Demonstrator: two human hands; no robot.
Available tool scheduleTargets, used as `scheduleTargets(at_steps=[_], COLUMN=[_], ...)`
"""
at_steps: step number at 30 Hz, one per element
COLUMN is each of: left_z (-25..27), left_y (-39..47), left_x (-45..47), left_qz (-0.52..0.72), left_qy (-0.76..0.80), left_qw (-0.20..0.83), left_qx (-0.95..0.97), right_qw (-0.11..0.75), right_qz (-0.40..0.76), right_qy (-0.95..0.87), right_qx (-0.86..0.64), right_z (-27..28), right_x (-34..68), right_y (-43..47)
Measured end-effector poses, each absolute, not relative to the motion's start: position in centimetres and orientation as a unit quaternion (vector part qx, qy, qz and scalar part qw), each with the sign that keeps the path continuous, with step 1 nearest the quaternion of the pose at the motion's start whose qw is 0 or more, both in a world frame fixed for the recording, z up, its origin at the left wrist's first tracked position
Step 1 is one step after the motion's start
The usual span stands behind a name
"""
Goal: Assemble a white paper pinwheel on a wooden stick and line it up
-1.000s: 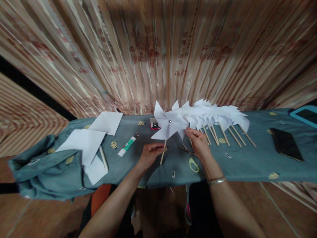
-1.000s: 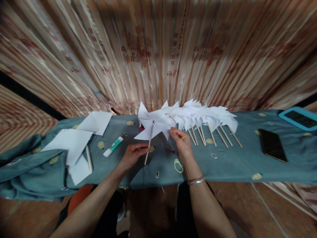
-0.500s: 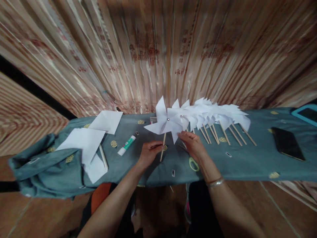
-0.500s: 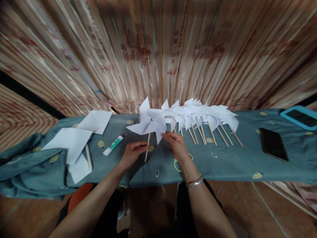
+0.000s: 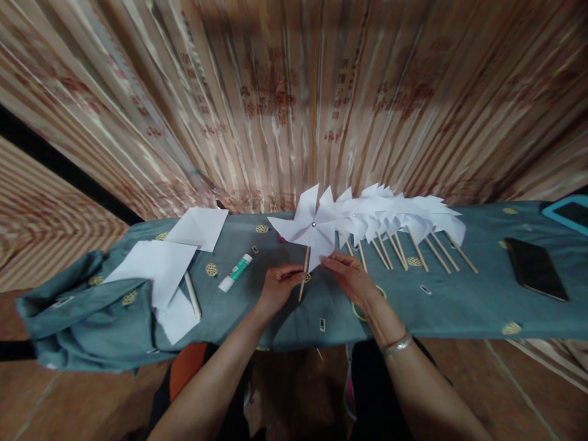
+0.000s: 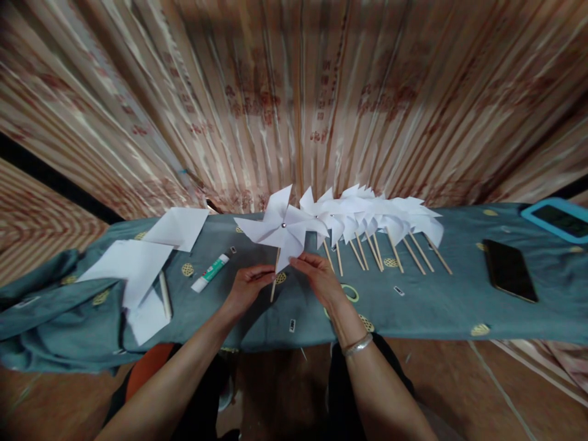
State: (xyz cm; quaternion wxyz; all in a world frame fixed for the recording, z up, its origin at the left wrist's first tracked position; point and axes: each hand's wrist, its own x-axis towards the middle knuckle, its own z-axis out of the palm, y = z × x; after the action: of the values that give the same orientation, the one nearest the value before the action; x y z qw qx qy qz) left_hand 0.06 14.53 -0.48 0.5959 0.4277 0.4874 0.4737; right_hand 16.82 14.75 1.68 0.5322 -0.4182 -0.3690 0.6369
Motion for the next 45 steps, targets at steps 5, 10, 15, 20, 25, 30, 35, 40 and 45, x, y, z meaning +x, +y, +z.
scheduleTargets(at_steps=[5,10,15,20,25,30,35,40,45], left_z=[-0.5,-0.6,-0.6,-0.3,-0.3,-0.4,-0.4,-0.4,-0.1], left_y=[14.4,14.1,14.2,14.7,14.8,14.4,14.1,14.0,14.0], left_x=[0.1,0.3,0.3,-0.6,-1.0,-0.8,-0.8,-0.9,-1.0], left_qz=[0.462,0.462,0.460,0.477,0.484,0.454,0.417,0.401,0.404], left_qy=[0.482,0.472,0.465,0.482,0.494,0.487,0.487,0.484,0.475], left_qw=[0.597,0.595,0.598,0.582,0.572,0.583,0.587,0.593,0.597], left_qx=[0.444,0.459,0.464,0.449,0.441,0.466,0.494,0.504,0.504], right_qw=[0.525,0.510,0.491,0.490,0.591,0.684,0.667,0.661,0.652], right_qz=[0.649,0.653,0.647,0.598,0.510,0.492,0.561,0.573,0.576], right_qy=[-0.372,-0.386,-0.411,-0.406,-0.346,-0.258,-0.265,-0.264,-0.266], right_qx=[-0.406,-0.406,-0.413,-0.487,-0.521,-0.473,-0.413,-0.405,-0.415], right_z=[1.7,1.6,1.3,1.0,1.0,1.2,1.2,1.2,1.3], right_x=[16.6,16.1,16.1,18.4,20.7,21.1,21.0,20.9,20.8], right_y=[14.7,14.6,14.6,15.0,15.9,16.8,17.1,16.9,16.8])
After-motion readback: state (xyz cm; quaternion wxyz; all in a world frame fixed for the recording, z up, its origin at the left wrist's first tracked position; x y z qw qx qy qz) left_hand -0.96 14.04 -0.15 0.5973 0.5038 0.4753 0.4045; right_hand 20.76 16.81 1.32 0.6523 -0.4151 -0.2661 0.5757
